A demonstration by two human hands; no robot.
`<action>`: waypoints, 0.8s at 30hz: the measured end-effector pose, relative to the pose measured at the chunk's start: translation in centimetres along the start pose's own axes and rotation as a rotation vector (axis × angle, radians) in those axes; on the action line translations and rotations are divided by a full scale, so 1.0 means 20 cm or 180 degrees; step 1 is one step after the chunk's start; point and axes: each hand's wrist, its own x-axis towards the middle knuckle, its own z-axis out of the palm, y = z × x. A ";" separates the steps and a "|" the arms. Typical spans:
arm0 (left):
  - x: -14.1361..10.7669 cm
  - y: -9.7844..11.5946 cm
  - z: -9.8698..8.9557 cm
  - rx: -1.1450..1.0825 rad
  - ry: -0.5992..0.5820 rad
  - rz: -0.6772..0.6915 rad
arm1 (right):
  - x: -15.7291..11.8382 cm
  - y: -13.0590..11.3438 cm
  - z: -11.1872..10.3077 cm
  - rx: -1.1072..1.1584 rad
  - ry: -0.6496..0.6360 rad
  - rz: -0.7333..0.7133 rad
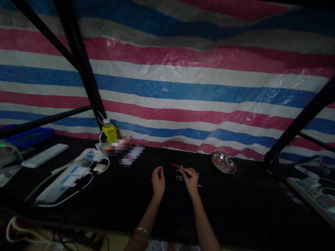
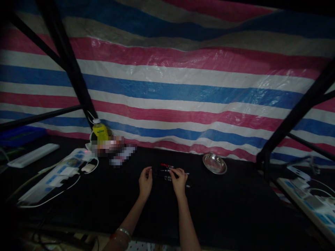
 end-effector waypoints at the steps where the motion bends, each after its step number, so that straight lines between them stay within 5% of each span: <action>1: 0.00 0.00 0.00 0.0055 -0.0021 0.0045 | 0.00 0.00 0.00 -0.0046 -0.0001 0.0032; 24: 0.00 0.03 -0.01 0.0422 -0.0197 0.0273 | -0.03 -0.02 -0.02 -0.1027 -0.0345 -0.0009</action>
